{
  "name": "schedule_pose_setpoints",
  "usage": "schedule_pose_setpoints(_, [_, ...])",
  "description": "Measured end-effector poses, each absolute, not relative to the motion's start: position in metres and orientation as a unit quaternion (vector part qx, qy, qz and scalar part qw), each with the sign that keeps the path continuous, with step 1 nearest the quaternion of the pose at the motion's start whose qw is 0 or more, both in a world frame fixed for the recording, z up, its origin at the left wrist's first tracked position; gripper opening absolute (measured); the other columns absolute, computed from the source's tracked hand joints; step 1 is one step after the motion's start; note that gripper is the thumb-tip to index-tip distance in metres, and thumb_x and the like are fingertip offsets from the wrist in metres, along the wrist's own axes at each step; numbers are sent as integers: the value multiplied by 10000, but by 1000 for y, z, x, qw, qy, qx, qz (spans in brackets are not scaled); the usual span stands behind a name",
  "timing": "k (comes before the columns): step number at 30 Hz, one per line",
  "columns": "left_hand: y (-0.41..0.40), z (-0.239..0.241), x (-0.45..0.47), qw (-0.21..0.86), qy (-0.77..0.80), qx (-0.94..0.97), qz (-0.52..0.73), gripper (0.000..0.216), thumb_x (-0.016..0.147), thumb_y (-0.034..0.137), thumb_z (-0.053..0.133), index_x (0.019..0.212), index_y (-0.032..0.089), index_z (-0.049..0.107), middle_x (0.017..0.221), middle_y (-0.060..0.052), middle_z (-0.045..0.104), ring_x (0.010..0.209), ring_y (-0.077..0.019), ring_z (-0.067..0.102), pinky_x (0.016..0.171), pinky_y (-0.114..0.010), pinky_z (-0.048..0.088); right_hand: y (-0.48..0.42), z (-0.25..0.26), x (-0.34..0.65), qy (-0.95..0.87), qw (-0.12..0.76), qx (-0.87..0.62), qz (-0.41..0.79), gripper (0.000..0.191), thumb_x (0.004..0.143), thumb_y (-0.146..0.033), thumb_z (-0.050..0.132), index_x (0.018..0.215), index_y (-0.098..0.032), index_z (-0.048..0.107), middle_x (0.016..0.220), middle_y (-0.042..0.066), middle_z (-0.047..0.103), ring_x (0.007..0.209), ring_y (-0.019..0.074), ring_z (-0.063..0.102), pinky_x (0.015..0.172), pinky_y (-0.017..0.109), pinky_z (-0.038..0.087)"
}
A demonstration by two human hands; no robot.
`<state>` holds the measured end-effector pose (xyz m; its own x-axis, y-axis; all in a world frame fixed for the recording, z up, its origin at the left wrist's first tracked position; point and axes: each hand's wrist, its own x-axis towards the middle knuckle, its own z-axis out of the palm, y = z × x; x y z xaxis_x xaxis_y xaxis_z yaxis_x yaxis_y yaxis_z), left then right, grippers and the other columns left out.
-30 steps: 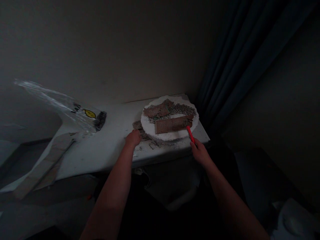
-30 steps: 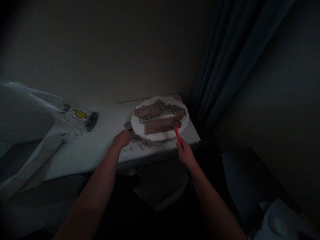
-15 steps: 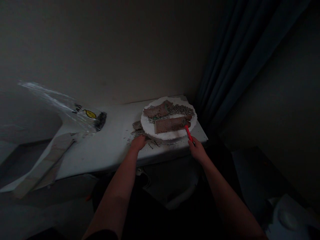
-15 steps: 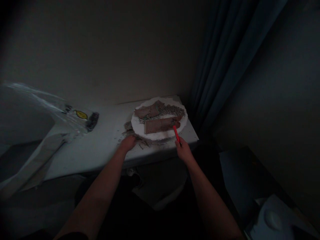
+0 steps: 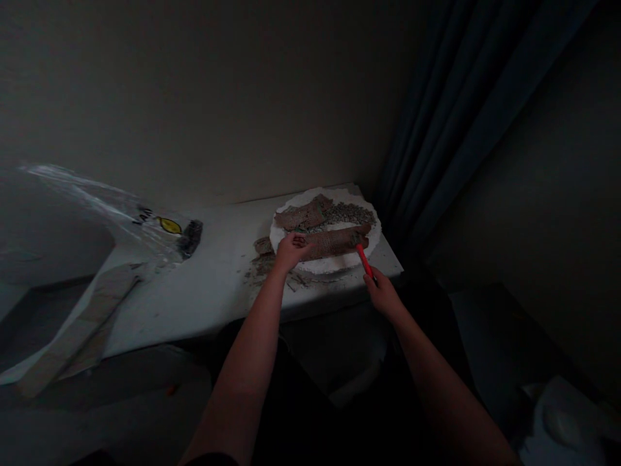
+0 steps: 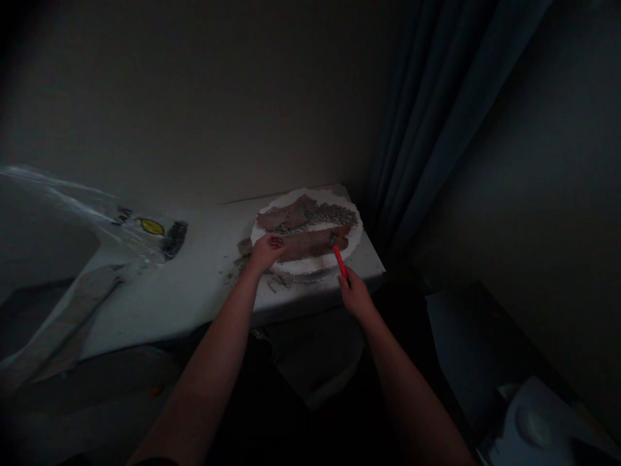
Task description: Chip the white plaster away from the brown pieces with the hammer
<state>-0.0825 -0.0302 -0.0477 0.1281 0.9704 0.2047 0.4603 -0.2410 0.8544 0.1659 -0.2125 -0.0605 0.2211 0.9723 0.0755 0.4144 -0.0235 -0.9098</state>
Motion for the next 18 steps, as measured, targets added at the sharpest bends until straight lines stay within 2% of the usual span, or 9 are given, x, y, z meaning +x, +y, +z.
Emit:
schedule_pose_setpoints(2, [-32,-49,-58,349,478,708,386,302,687,316,780,921,160,670,800,-29,704,677,-143,626,640,-257,512,-212,-62,166,-537,451,-641,311,464,916,-433,462,1222,-134,641,1107,135,711,1006,266,637,931,425,483])
schedule_pose_setpoints(5, [-36,-51,-28,340,443,752,351,174,821,319,663,877,158,699,793,-31,715,710,-152,635,691,-270,505,-212,-64,167,-534,450,-644,312,469,917,-432,466,1236,-137,644,1135,139,711,1046,276,638,952,433,483])
schedule_pose_setpoints(8, [-38,-54,-9,317,438,777,322,211,903,304,570,871,157,718,802,-32,721,741,-164,638,725,-278,493,-211,-65,169,-537,449,-641,314,463,925,-433,463,1240,-145,642,1145,137,711,1066,277,639,955,422,487])
schedule_pose_setpoints(13, [-37,-56,0,297,433,811,259,176,902,259,598,933,161,741,892,-55,738,811,-192,651,769,-293,489,-212,-62,170,-547,444,-634,319,468,935,-438,447,1231,-129,636,1157,143,704,1070,273,640,984,428,474])
schedule_pose_setpoints(18, [-34,-52,-6,239,438,833,238,232,938,284,570,848,155,740,841,-67,713,798,-199,630,756,-303,466,-213,-60,171,-541,437,-639,327,504,935,-446,441,1259,-102,619,1172,160,697,1066,275,648,971,430,480])
